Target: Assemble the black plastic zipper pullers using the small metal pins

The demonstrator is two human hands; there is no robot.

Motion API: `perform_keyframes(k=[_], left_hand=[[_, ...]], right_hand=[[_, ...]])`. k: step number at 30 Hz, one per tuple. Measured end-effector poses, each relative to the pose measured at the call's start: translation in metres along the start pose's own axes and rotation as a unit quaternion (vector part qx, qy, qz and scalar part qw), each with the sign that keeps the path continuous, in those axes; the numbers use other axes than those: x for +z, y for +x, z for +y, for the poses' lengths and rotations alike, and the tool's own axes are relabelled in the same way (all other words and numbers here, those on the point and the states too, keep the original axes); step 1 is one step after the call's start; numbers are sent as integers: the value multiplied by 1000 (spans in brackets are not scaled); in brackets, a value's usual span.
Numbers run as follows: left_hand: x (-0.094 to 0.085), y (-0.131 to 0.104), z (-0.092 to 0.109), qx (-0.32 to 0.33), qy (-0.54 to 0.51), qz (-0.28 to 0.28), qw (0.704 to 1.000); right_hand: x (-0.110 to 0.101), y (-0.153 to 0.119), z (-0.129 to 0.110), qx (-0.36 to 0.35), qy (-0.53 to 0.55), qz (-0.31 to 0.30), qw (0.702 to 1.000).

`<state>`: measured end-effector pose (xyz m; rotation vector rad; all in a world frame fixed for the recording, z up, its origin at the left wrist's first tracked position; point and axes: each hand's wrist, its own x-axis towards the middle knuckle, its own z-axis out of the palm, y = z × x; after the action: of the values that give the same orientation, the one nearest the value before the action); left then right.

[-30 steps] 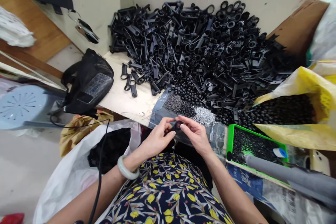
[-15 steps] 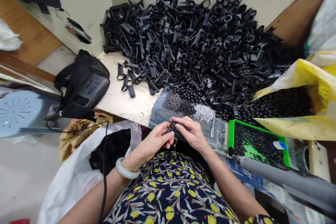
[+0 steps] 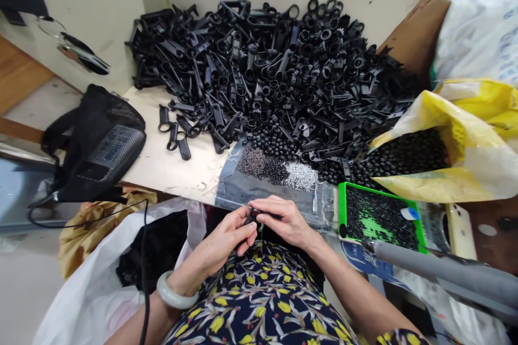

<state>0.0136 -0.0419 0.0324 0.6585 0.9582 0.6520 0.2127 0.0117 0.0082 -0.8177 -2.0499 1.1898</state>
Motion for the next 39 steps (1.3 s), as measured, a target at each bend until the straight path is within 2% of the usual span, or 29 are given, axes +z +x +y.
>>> perform_keyframes(k=[6, 13, 18, 25, 32, 34, 36, 39], left_hand=[[1, 5, -3, -19, -1, 2, 1000], [0, 19, 10, -25, -20, -46, 998], [2, 27, 17, 4, -19, -35, 999], [3, 31, 21, 13, 13, -12, 1000], [4, 34, 24, -7, 11, 1, 1000], [5, 35, 25, -6, 12, 10, 1000], [5, 34, 27, -9, 9, 23, 1000], [3, 31, 30, -17, -6, 52, 998]], right_hand=[[-2, -3, 4, -6, -6, -1, 1000], [-20, 10, 8, -47, -46, -14, 998], [-30, 20, 11, -58, -61, -17, 996], [-30, 23, 23, -5, -14, -50, 999], [-31, 24, 25, 49, 7, -49, 998], [-32, 24, 22, 74, 7, -23, 997], [-34, 24, 14, 95, 8, 33, 995], [-42, 26, -14, 98, 117, 137, 979]])
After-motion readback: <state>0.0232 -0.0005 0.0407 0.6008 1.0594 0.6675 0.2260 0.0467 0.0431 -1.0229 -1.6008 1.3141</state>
